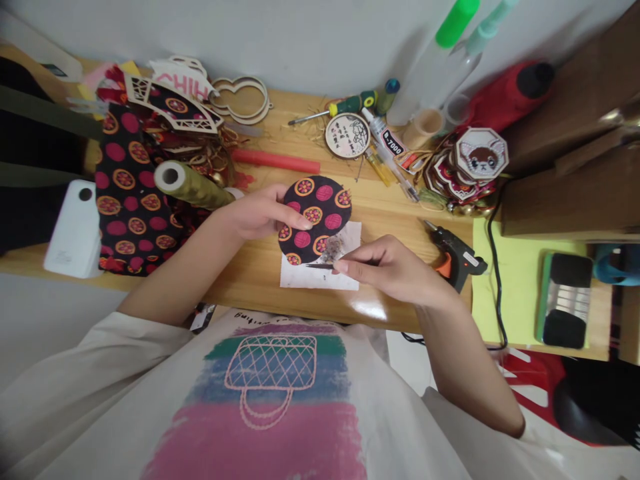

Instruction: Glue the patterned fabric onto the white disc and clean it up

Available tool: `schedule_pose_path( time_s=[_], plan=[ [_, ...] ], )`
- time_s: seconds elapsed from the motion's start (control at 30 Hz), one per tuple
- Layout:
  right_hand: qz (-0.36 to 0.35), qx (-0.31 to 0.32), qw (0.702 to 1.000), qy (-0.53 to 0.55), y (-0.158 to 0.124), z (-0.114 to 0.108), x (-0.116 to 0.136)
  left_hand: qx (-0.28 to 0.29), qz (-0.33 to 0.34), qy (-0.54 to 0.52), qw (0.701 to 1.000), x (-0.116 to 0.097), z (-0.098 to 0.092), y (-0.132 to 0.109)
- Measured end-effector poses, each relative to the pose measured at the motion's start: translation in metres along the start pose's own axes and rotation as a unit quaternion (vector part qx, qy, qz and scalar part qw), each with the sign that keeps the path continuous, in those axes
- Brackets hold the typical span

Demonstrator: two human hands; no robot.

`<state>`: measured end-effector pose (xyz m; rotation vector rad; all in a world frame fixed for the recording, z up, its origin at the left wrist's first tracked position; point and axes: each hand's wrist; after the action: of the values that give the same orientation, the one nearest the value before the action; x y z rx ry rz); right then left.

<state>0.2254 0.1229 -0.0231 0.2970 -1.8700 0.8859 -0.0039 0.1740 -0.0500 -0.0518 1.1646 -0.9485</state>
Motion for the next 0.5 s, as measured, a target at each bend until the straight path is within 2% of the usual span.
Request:
schedule_pose_path(
  time_s=[0.33, 0.5],
  plan=[
    [0.020, -0.013, 0.999, 0.028, 0.0033, 0.0023, 0.0030, 0.001, -0.007, -0.008, 1.000, -0.0003, 0.0031, 0.0011],
    [-0.002, -0.021, 1.000, 0.016, 0.0031, 0.0033, 0.0053, 0.010, 0.000, -0.025, 1.000, 0.0038, 0.0064, -0.0003]
  ],
)
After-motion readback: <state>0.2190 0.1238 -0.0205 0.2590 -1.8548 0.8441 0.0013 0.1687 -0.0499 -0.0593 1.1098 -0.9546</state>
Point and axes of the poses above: each hand's wrist, its own y-axis towards the middle knuckle, its own z-axis out of the palm, x = y × z, and after that the axes turned 1 degree about -z, right-handed
